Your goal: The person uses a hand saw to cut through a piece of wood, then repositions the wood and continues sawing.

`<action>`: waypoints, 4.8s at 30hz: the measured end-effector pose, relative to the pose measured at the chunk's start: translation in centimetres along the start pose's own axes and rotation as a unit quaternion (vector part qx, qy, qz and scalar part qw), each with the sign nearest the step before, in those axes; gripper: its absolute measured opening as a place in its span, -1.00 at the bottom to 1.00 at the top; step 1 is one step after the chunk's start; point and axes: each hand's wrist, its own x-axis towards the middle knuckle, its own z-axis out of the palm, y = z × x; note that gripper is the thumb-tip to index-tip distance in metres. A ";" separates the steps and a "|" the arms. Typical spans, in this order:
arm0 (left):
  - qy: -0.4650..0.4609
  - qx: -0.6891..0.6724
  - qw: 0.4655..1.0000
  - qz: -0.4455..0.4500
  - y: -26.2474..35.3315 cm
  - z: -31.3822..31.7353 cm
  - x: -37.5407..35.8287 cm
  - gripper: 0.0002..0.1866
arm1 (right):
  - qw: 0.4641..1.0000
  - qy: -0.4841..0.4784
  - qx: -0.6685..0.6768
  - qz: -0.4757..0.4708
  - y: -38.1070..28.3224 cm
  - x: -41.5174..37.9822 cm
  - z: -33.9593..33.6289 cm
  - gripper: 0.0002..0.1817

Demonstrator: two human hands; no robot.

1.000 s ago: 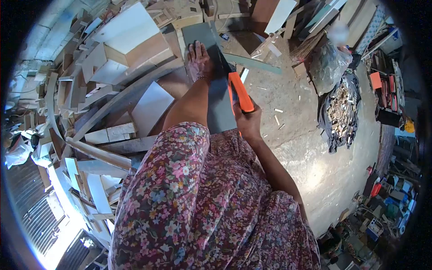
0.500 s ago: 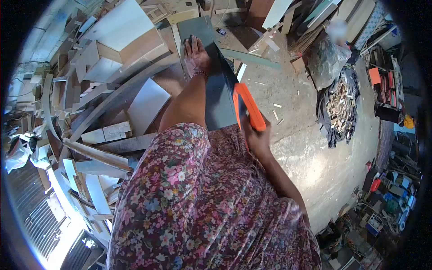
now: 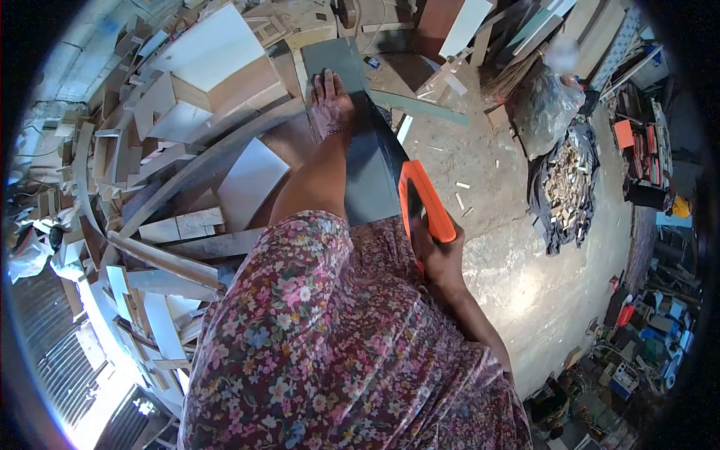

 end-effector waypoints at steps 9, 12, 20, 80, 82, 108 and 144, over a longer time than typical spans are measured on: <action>-0.008 0.036 0.999 0.021 0.0 -0.4 0.0 -0.58 | 0.996 0.011 -0.029 -0.080 3.1 7.2 2.6 -0.84; 0.007 0.030 0.999 0.038 -0.1 -0.8 -0.1 -0.59 | 0.996 0.006 -0.002 -0.091 3.2 7.9 3.6 -0.86; 0.028 -0.011 0.999 0.017 -0.5 1.5 -0.4 -0.57 | 0.999 -0.006 -0.024 0.022 -0.6 0.6 -0.6 -0.73; -0.041 0.016 0.999 0.008 0.5 -0.8 0.3 -0.55 | 0.995 0.037 0.019 -0.096 3.1 6.9 2.7 -0.81; -0.033 0.023 0.999 0.020 0.2 -1.2 1.5 -0.55 | 0.997 0.025 0.008 -0.069 1.4 5.0 1.8 -0.80; 0.013 -0.016 1.000 0.010 -0.2 1.8 -0.1 -0.58 | 1.000 0.017 -0.014 0.018 0.9 0.2 -1.3 -0.83; 0.011 0.052 0.998 0.036 -1.9 1.8 0.0 -0.57 | 0.997 0.014 -0.027 -0.074 0.6 3.9 1.4 -0.79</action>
